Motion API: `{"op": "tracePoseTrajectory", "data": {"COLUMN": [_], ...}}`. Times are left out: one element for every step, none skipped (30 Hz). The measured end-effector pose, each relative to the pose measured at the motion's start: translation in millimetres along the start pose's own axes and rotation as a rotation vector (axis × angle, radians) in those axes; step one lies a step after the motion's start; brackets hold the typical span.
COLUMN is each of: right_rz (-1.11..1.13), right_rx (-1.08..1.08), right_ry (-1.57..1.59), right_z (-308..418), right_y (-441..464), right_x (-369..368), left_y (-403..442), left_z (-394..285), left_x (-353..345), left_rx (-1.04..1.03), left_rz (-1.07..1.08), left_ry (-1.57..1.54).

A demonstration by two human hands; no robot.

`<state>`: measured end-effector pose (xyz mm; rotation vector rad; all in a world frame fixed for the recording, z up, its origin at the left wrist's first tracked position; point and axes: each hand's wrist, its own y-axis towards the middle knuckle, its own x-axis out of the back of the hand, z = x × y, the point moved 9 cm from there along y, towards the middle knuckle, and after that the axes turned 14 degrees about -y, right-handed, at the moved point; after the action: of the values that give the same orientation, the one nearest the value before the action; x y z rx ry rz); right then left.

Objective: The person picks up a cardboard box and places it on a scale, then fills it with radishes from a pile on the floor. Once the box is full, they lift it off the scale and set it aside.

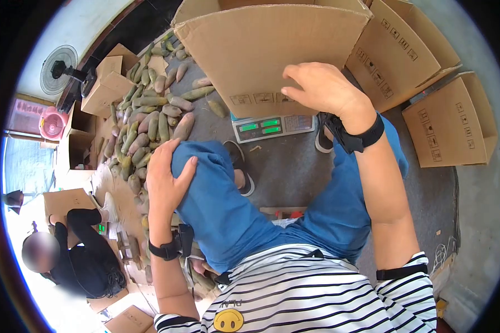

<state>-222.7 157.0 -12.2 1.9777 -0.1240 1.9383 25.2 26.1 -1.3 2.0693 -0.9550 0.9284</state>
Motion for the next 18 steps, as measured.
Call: {"op": "tracePoseTrajectory", "data": {"right_rz": [-0.002,-0.010,-0.019,-0.023,-0.037,-0.051,-0.051,-0.163,-0.274,-0.272,-0.431,-0.592,-0.669,-0.740,-0.732,-0.721,-0.713,-0.755], "right_rx": [-0.001,-0.021,-0.041,-0.040,-0.030,-0.019,-0.017,-0.010,0.000,0.006,0.022,0.040,0.072,0.104,0.110,0.110,0.106,0.160], "right_ry": [-0.004,0.011,0.026,0.025,-0.006,-0.038,-0.040,0.032,0.104,0.102,0.139,0.174,0.222,0.272,0.312,0.353,0.349,0.391], "right_z": [-0.9,-3.1,-4.8,-5.6,-5.7,-4.3,-3.8,-2.4,0.8,5.7,11.7,17.9,26.7,37.5,51.6,64.1,72.4,80.1], "right_y": [-0.4,-0.9,-0.6,-0.5,-1.2,-1.1,0.0,0.6,0.9,2.1,-3.2,-11.4,-20.1,-34.8,-53.2,-73.5,-89.6,-108.8], "right_x": [1.5,4.4,7.0,6.5,5.6,7.3,8.4,20.2,35.1,40.2,60.6,84.4,106.0,129.3,157.1,181.1,192.5,206.0], "left_y": [0.1,0.3,0.6,0.8,0.5,0.4,0.5,0.3,-0.6,-1.5,-2.1,-1.6,-0.7,-1.6,-3.6,-4.9,-4.6,-3.9], "left_z": [-1.3,-2.1,-2.0,-1.2,0.4,1.9,2.8,3.6,4.6,6.0,7.6,8.6,9.3,9.7,10.5,11.4,11.7,12.2], "left_x": [0.4,1.3,2.7,3.8,3.8,3.6,4.1,4.5,5.3,6.0,6.4,7.3,8.8,10.1,10.1,9.8,11.0,10.9], "left_rx": [-0.003,0.001,0.005,0.003,0.005,0.007,0.008,0.006,0.005,0.010,0.010,0.009,0.010,0.009,0.010,0.016,0.015,0.011], "left_rz": [-0.002,-0.003,-0.004,-0.006,-0.004,-0.001,-0.004,-0.005,-0.007,-0.011,-0.009,-0.010,-0.019,-0.030,-0.037,-0.033,-0.037,-0.041], "left_ry": [-0.002,-0.003,-0.004,-0.002,-0.003,-0.004,-0.006,-0.010,-0.014,-0.016,-0.023,-0.032,-0.038,-0.045,-0.054,-0.061,-0.063,-0.065]}}
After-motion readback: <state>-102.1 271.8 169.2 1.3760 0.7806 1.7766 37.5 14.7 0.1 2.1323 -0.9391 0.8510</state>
